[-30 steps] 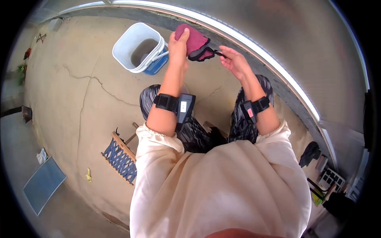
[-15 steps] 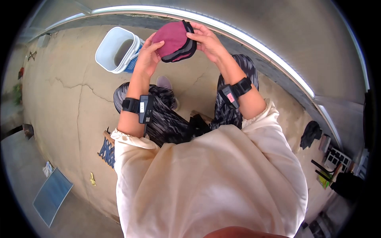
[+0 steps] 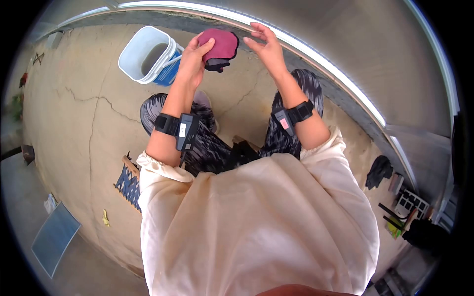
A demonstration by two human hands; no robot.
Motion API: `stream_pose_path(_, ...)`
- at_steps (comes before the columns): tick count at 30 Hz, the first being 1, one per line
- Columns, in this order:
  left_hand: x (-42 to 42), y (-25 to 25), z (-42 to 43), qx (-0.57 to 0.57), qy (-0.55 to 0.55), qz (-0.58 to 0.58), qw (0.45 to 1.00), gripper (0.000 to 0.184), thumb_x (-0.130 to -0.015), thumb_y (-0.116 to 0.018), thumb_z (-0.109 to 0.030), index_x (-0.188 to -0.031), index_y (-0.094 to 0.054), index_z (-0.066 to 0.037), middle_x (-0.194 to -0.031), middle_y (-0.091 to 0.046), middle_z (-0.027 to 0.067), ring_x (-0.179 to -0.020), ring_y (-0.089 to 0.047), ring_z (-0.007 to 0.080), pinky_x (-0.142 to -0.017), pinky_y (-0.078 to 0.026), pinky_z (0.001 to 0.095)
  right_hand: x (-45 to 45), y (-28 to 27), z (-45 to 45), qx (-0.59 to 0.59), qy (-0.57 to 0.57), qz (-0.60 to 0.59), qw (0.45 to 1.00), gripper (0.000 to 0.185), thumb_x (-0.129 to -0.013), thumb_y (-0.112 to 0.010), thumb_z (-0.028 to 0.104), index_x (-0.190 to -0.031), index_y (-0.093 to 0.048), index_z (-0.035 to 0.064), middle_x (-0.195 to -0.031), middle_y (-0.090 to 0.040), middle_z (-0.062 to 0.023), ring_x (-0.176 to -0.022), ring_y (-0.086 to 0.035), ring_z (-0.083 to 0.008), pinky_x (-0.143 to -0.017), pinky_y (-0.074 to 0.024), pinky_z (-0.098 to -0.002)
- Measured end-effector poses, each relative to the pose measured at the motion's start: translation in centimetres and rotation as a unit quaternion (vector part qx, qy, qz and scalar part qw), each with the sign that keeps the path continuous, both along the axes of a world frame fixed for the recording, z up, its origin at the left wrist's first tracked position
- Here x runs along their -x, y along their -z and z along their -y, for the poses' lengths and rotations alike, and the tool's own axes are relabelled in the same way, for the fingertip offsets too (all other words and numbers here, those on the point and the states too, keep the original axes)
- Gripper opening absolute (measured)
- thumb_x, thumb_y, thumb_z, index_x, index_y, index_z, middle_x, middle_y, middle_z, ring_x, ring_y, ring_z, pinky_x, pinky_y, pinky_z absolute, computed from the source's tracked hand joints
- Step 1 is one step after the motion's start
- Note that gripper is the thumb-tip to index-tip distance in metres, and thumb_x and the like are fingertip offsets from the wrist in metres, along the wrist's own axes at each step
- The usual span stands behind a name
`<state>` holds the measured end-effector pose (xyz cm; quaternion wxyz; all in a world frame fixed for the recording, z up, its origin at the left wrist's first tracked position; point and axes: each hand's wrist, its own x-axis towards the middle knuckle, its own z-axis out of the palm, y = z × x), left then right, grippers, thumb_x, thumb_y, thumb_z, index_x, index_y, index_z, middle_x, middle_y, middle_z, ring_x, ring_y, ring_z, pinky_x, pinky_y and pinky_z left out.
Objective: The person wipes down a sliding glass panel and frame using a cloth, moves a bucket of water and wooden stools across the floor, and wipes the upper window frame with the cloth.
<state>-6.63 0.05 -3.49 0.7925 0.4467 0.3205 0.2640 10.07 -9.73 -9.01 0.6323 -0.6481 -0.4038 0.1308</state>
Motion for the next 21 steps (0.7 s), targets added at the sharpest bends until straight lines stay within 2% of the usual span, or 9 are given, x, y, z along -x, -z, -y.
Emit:
stream_pose_path(1, 0.1, -0.4, 0.0, 0.002, -0.004, -0.016, 1.0, 0.043, -0.085, -0.061, -0.014, -0.122, -0.045, 0.0, -0.111, -0.056, 0.0106, -0.1, -0.058, 0.0208, -0.082, -0.05, 0.0328, 0.3, -0.6, 0.1, 0.001, -0.001, 0.0, 1.0, 0.038, -0.081, -0.067, 0.016, -0.117, -0.057, 0.012, -0.106, -0.058, -0.0011, -0.095, -0.057, -0.0114, -0.076, -0.0474, -0.027)
stream_pose_path(2, 0.4, -0.8, 0.1, 0.003, -0.004, -0.017, 1.0, 0.043, -0.085, -0.061, -0.014, -0.122, -0.045, 0.0, -0.111, -0.056, 0.0106, -0.1, -0.058, 0.0208, -0.082, -0.05, 0.0328, 1.0, -2.0, 0.4, -0.005, -0.051, 0.013, 0.999, 0.03, -0.08, -0.068, 0.016, -0.109, -0.062, 0.0115, -0.104, -0.058, -0.0009, -0.092, -0.057, -0.0111, -0.073, -0.0478, -0.0255)
stream_pose_path(4, 0.7, -1.2, 0.0, 0.02, -0.01, -0.007, 1.0, 0.037, -0.088, -0.057, -0.016, -0.12, -0.046, -0.001, -0.109, -0.057, 0.011, -0.094, -0.06, 0.0206, -0.07, -0.055, 0.0331, 2.5, -3.7, 1.0, -0.028, -0.114, 0.016, 0.993, 0.015, -0.078, -0.07, 0.015, -0.092, -0.07, 0.0113, -0.1, -0.057, 0.0005, -0.084, -0.056, -0.0094, -0.068, -0.0472, -0.0224)
stream_pose_path(12, 0.3, -1.0, 0.2, 0.023, -0.038, 0.007, 0.999, 0.033, -0.09, -0.054, -0.016, -0.118, -0.047, -0.001, -0.105, -0.059, 0.0121, -0.089, -0.062, 0.0226, -0.067, -0.056, 0.036, 3.8, -3.2, 0.5, -0.043, -0.09, 0.122, 0.988, 0.013, -0.078, -0.07, 0.018, -0.087, -0.068, 0.0086, -0.099, -0.06, -0.0002, -0.081, -0.058, -0.0102, -0.066, -0.049, -0.0237)
stream_pose_path(14, 0.4, -1.0, 0.1, 0.026, -0.033, 0.01, 0.999, 0.033, -0.09, -0.054, -0.015, -0.118, -0.047, -0.001, -0.104, -0.059, 0.0122, -0.088, -0.062, 0.0232, -0.067, -0.056, 0.0366, 3.4, -2.3, 0.1, -0.029, -0.065, -0.024, 0.997, 0.014, -0.08, -0.068, 0.021, -0.086, -0.066, 0.0083, -0.099, -0.061, -0.0024, -0.08, -0.059, -0.011, -0.066, -0.0492, -0.0235)
stream_pose_path(15, 0.5, -0.7, -0.2, 0.026, -0.05, 0.015, 0.998, 0.033, -0.089, -0.054, -0.015, -0.118, -0.047, 0.0, -0.105, -0.059, 0.0124, -0.087, -0.063, 0.0236, -0.064, -0.056, 0.0374, 2.9, -1.8, -0.1, -0.03, -0.065, -0.023, 0.997, 0.014, -0.08, -0.068, 0.021, -0.086, -0.066, 0.0083, -0.099, -0.061, -0.0024, -0.08, -0.059, -0.011, -0.066, -0.0492, -0.0235)
stream_pose_path(17, 0.9, -0.5, -0.4, 0.025, -0.066, 0.02, 0.997, 0.033, -0.089, -0.055, -0.015, -0.118, -0.047, 0.0, -0.105, -0.058, 0.0126, -0.085, -0.063, 0.024, -0.061, -0.056, 0.0382, 1.6, -1.2, -0.2, -0.009, -0.085, -0.244, 0.966, 0.017, -0.082, -0.066, 0.022, -0.091, -0.065, 0.0084, -0.101, -0.06, -0.0036, -0.08, -0.059, -0.0107, -0.067, -0.0489, -0.0234)
stream_pose_path(19, 1.0, -0.6, -0.6, 0.021, -0.058, 0.015, 0.998, 0.033, -0.089, -0.055, -0.015, -0.117, -0.046, 0.001, -0.105, -0.058, 0.0128, -0.085, -0.063, 0.0247, -0.058, -0.056, 0.0393, 1.8, -1.3, -0.2, -0.012, -0.095, -0.236, 0.967, 0.02, -0.082, -0.066, 0.023, -0.094, -0.064, 0.0079, -0.1, -0.061, -0.0033, -0.08, -0.059, -0.0099, -0.066, -0.0483, -0.0231)
stream_pose_path(21, 0.7, -0.7, -0.3, 0.019, -0.061, 0.016, 0.998, 0.034, -0.089, -0.055, -0.016, -0.117, -0.046, 0.001, -0.105, -0.058, 0.0127, -0.086, -0.063, 0.0247, -0.058, -0.056, 0.0392, 2.8, -2.1, 0.1, 0.009, -0.081, -0.044, 0.996, 0.019, -0.082, -0.066, 0.023, -0.093, -0.065, 0.0081, -0.099, -0.06, -0.0029, -0.079, -0.059, -0.0097, -0.065, -0.0478, -0.0234)
